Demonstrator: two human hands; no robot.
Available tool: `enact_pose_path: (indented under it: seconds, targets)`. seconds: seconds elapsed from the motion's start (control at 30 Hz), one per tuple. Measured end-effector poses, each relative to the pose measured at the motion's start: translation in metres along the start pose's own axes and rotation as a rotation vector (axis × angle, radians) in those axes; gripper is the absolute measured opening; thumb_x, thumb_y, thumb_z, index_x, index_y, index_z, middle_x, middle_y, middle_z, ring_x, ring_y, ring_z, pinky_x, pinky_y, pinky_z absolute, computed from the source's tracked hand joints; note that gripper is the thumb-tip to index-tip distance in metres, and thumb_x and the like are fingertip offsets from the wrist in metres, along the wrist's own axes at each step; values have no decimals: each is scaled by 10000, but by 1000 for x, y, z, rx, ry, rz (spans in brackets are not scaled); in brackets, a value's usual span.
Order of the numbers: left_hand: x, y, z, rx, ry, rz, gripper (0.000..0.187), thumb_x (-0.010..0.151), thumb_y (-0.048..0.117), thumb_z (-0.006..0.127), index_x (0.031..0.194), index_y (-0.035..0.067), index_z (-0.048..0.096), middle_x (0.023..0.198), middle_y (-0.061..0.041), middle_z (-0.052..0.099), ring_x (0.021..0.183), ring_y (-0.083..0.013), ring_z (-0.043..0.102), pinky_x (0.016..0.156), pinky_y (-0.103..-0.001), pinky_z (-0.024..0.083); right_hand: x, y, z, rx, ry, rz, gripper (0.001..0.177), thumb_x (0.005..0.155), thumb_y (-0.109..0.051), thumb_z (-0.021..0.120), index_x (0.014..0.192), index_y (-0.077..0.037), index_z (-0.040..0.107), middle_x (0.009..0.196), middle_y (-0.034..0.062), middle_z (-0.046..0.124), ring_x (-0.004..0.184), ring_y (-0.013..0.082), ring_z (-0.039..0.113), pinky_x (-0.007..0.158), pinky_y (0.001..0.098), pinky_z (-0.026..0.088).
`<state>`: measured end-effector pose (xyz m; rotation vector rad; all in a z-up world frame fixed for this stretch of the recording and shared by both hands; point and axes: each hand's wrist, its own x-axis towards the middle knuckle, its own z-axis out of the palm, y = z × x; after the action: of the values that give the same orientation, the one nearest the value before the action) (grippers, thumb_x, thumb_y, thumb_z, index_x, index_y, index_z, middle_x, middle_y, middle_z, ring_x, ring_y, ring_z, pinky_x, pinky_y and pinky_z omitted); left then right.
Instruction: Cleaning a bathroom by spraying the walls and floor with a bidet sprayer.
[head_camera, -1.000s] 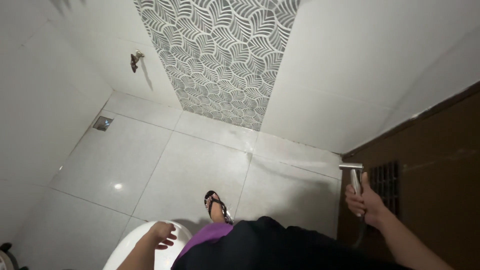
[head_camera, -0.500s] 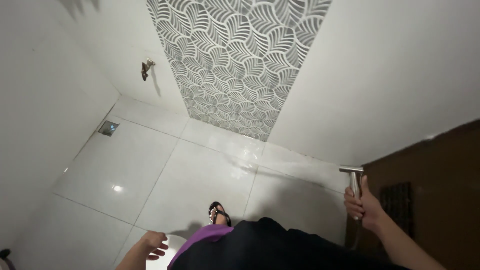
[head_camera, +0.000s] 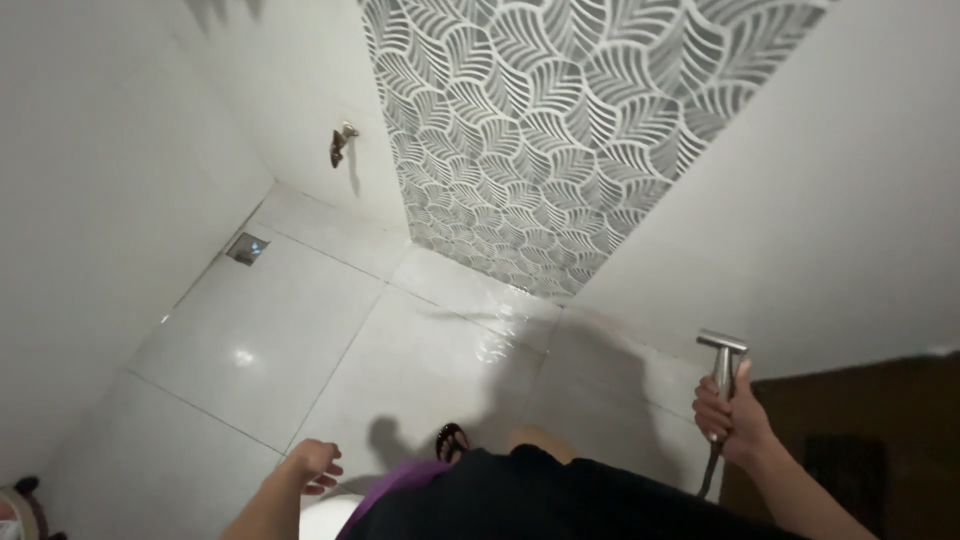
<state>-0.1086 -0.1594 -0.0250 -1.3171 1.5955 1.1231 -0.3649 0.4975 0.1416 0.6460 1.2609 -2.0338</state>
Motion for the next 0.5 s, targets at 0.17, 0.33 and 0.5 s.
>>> enact_pose_path:
  seconds: [0.17, 0.33, 0.5]
  targets:
    - [9, -6, -3, -79, -11, -32, 411, 1010, 334, 487, 1309, 99, 645, 1165, -109, 790, 933, -272, 722, 817, -462, 554, 38, -6, 15, -57, -22, 105, 740, 963, -803, 218, 760, -122, 427, 531, -58, 267, 403, 90, 203, 334, 277, 189]
    - [-3, -1, 6, -125, 36, -111, 407, 1016, 313, 540, 1318, 59, 639, 1180, -146, 787, 912, -277, 732, 797, -452, 593, 77, -26, 33, -37, -7, 156, 718, 960, -788, 227, 749, -133, 431, 525, -63, 287, 405, 89, 198, 350, 290, 186]
    - [-5, 26, 13, -225, 38, -110, 412, 1010, 317, 534, 1296, 38, 633, 1168, -144, 786, 873, -264, 675, 745, -424, 544, 116, -48, 38, -90, -12, 168, 738, 954, -816, 205, 743, -142, 418, 530, -50, 292, 417, 104, 207, 367, 292, 194]
